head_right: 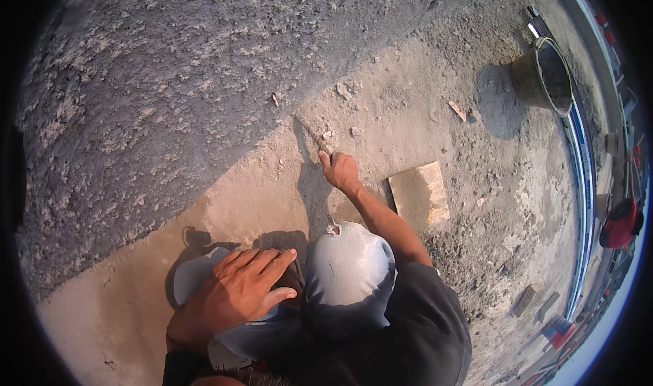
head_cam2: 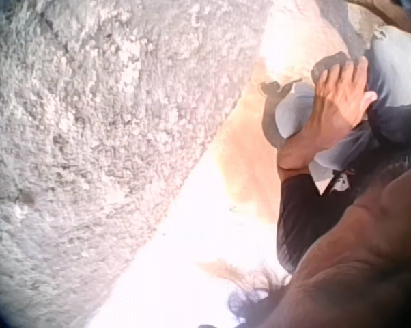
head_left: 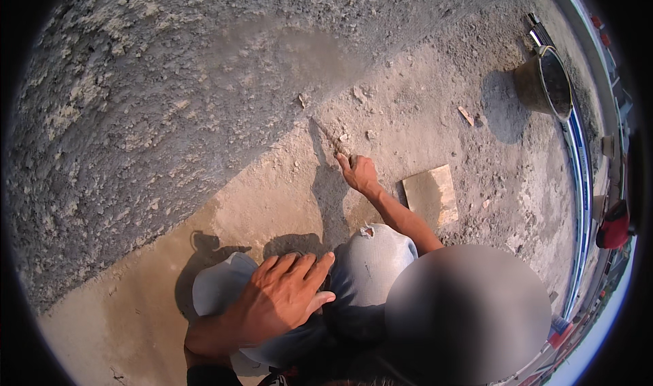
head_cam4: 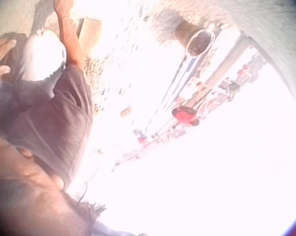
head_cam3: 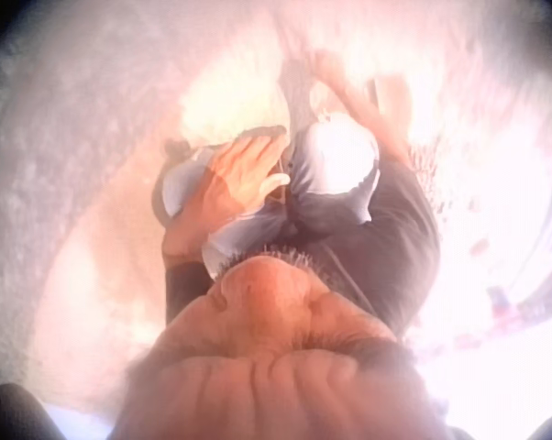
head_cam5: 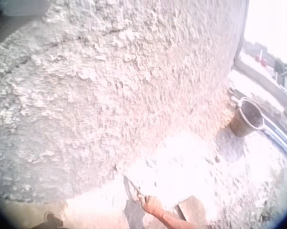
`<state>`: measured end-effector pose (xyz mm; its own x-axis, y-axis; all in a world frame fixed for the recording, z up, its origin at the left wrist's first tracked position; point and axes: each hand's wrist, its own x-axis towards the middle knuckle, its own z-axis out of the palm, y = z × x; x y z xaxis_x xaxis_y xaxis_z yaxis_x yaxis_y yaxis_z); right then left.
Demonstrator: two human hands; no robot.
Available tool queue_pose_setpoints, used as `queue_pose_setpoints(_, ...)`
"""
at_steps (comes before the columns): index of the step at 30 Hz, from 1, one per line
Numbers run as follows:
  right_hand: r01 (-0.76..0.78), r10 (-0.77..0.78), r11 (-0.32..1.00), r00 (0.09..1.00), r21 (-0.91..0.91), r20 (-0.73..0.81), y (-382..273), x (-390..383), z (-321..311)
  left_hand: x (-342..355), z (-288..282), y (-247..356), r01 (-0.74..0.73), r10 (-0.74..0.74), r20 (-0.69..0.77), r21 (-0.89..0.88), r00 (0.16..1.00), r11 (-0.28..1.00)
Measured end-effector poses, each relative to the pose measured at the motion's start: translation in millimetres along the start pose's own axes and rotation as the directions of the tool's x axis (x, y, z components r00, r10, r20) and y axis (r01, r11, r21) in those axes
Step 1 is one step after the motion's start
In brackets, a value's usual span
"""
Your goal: The person applies plaster to a rough wall surface using a float and a pointed tool to smooth the finish.
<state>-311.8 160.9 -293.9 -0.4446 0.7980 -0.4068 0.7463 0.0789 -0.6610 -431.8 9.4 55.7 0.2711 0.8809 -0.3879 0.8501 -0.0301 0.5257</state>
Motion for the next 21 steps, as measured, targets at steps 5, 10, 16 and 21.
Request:
queue_pose_setpoints(5, 0.135, -0.122, 0.984, 0.986, -0.115, 0.112, -2.0, -15.0, 0.0, -5.6, 3.3, 1.5, -0.005, 0.006, 0.019, -0.017, 1.000, 1.000)
queue_pose_setpoints(10, -0.187, 0.192, 0.975, 0.981, 0.119, -0.032, -2.1, -0.6, -15.4, -5.5, 4.8, 0.7, 0.018, -0.017, 0.030, -0.029, 0.999, 0.999)
queue_pose_setpoints(16, -0.152, 0.147, 0.988, 0.983, 0.034, 0.106, 25.6, -18.6, -8.9, 0.6, 5.5, 3.9, -0.001, 0.001, 0.005, -0.013, 1.000, 1.000)
queue_pose_setpoints(21, -0.176, 0.189, 0.975, 0.977, 0.137, -0.094, 40.5, -44.6, -3.1, -1.2, 7.1, 4.2, 0.001, -0.001, 0.030, -0.002, 1.000, 1.000)
